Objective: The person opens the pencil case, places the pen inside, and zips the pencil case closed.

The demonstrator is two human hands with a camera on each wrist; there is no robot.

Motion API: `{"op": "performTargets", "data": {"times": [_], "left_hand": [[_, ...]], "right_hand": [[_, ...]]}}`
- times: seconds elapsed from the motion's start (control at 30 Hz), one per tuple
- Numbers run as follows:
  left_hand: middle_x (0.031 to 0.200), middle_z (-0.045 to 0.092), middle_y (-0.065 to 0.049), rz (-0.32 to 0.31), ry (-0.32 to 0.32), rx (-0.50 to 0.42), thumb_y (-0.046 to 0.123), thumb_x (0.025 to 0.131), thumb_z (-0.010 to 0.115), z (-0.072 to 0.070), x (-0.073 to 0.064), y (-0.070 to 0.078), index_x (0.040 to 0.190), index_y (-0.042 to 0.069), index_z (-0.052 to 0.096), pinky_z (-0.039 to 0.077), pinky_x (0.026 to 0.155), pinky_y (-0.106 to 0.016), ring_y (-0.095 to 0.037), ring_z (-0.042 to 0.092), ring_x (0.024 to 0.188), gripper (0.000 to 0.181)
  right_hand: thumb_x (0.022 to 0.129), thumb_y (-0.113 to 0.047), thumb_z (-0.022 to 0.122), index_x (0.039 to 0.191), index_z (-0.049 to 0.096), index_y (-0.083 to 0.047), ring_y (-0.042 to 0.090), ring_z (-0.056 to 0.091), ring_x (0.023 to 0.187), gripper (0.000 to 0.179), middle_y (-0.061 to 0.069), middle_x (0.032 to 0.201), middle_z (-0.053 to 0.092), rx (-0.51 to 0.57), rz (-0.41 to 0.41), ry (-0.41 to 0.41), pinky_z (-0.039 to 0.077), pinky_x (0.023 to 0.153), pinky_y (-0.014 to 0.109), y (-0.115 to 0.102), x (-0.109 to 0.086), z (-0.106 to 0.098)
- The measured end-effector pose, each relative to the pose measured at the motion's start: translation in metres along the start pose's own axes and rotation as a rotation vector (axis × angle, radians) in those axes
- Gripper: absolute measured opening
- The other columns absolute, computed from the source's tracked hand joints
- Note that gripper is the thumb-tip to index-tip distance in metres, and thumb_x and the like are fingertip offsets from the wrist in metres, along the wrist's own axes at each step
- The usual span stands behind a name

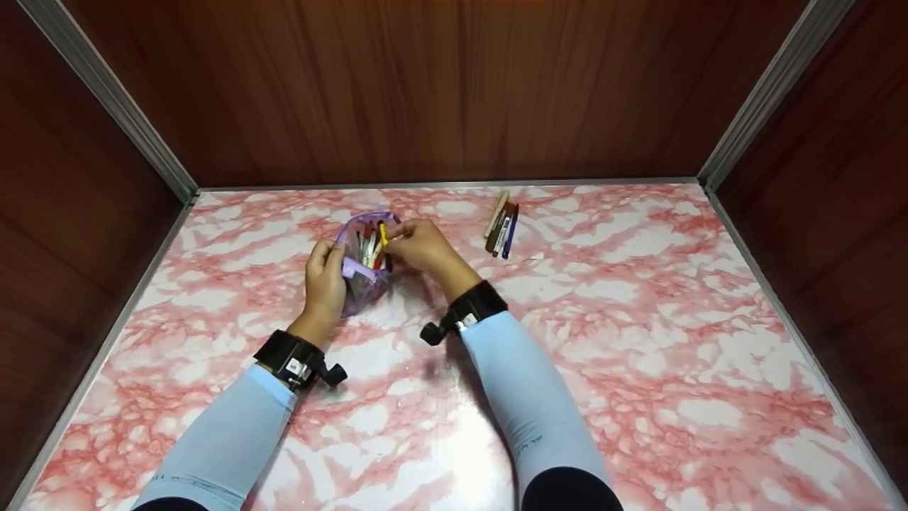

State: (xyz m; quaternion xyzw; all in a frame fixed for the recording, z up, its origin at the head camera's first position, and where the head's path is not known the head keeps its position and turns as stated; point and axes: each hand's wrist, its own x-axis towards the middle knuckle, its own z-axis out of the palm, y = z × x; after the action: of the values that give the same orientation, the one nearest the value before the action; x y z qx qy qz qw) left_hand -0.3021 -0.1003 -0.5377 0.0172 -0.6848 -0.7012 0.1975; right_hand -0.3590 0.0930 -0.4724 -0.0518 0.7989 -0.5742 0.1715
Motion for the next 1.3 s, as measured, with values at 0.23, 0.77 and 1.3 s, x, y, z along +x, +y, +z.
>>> {"op": "performTargets", "data": {"times": [0.23, 0.77, 1.3], "left_hand": [[0.108, 0.052, 0.000, -0.017, -0.019, 0.010, 0.018, 0.117, 0.057, 0.002, -0.001, 0.000, 0.099, 0.010, 0.059, 0.052, 0.080, -0.025, -0.015, 0.057, 0.092, 0.020], [0.107, 0.052, 0.000, -0.010, -0.011, 0.027, 0.019, 0.117, 0.057, -0.001, -0.001, 0.001, 0.099, 0.009, 0.059, 0.051, 0.081, -0.026, -0.014, 0.055, 0.093, 0.020], [0.106, 0.053, 0.000, -0.009, -0.004, 0.045, 0.021, 0.117, 0.058, -0.001, -0.001, 0.001, 0.100, 0.010, 0.060, 0.050, 0.084, -0.028, -0.016, 0.055, 0.095, 0.021]], "right_hand": [[0.101, -0.008, 0.082, 0.117, 0.077, 0.000, 0.013, 0.069, 0.069, 0.019, 0.002, 0.092, 0.073, 0.010, -0.065, 0.058, 0.064, 0.066, 0.029, -0.003, 0.008, 0.026], [0.104, -0.014, 0.078, 0.111, 0.084, -0.005, 0.015, 0.074, 0.078, 0.013, 0.007, 0.099, 0.081, -0.156, -0.095, 0.044, 0.068, 0.079, 0.036, 0.006, -0.001, 0.001], [0.109, -0.016, 0.068, 0.122, 0.080, 0.002, 0.013, 0.071, 0.075, 0.025, 0.019, 0.110, 0.079, -0.314, -0.101, 0.377, 0.056, 0.063, 0.021, 0.032, -0.008, -0.116]]}}
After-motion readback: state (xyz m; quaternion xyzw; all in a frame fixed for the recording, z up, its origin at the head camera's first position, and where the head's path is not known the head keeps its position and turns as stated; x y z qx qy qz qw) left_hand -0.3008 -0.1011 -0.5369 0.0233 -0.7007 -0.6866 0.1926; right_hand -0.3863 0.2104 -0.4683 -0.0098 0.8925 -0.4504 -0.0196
